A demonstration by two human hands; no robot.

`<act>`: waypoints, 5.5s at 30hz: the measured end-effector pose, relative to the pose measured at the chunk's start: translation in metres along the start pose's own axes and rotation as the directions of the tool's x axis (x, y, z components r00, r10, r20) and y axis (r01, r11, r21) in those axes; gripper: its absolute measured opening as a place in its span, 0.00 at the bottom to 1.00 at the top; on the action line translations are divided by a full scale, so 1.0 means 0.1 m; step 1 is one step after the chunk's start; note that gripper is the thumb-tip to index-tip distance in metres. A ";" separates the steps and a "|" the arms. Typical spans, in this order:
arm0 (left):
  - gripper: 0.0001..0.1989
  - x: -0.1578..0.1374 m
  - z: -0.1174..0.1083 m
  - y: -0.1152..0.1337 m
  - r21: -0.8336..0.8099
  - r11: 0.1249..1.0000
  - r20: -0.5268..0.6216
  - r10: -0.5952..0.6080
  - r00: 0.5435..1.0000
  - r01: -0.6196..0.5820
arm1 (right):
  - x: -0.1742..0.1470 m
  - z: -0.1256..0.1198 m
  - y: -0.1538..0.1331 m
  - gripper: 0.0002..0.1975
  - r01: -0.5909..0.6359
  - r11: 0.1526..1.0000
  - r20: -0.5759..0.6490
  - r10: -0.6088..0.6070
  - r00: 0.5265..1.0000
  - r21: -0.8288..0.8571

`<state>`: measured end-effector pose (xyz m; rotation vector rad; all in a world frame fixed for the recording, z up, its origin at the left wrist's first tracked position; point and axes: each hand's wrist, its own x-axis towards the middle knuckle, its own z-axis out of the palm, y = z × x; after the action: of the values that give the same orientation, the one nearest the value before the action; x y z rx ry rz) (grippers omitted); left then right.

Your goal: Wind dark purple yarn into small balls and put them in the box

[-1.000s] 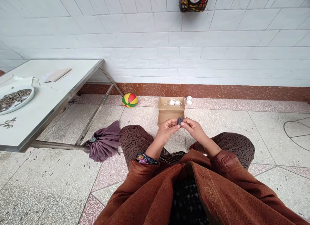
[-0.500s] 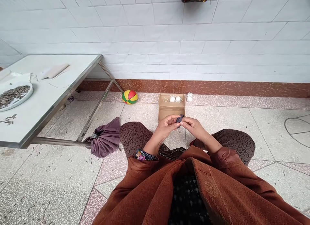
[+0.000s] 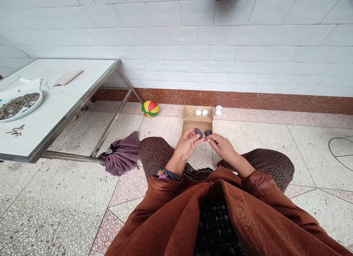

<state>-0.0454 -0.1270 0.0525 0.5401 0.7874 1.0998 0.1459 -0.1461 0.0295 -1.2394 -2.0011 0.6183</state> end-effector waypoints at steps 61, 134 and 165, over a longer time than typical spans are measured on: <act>0.18 -0.05 0.06 -0.17 -0.082 0.996 -0.016 -0.031 0.999 0.029 | 0.04 -0.44 -0.42 0.07 0.277 0.961 0.232 -0.266 0.936 -0.012; 0.22 -0.03 0.03 -0.30 0.112 0.993 0.062 0.035 0.997 -0.042 | 0.02 0.20 0.24 0.10 -0.030 0.987 -0.015 0.033 0.999 0.156; 0.23 0.47 -0.16 -0.19 0.370 0.921 -0.018 0.135 0.991 -0.119 | 0.12 0.07 0.16 0.11 0.165 0.984 0.164 -0.175 0.971 0.068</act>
<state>-0.0355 -0.0903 0.0148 0.8976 1.0178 1.0898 0.1463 -0.1283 0.0173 -0.9984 -2.1886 0.7084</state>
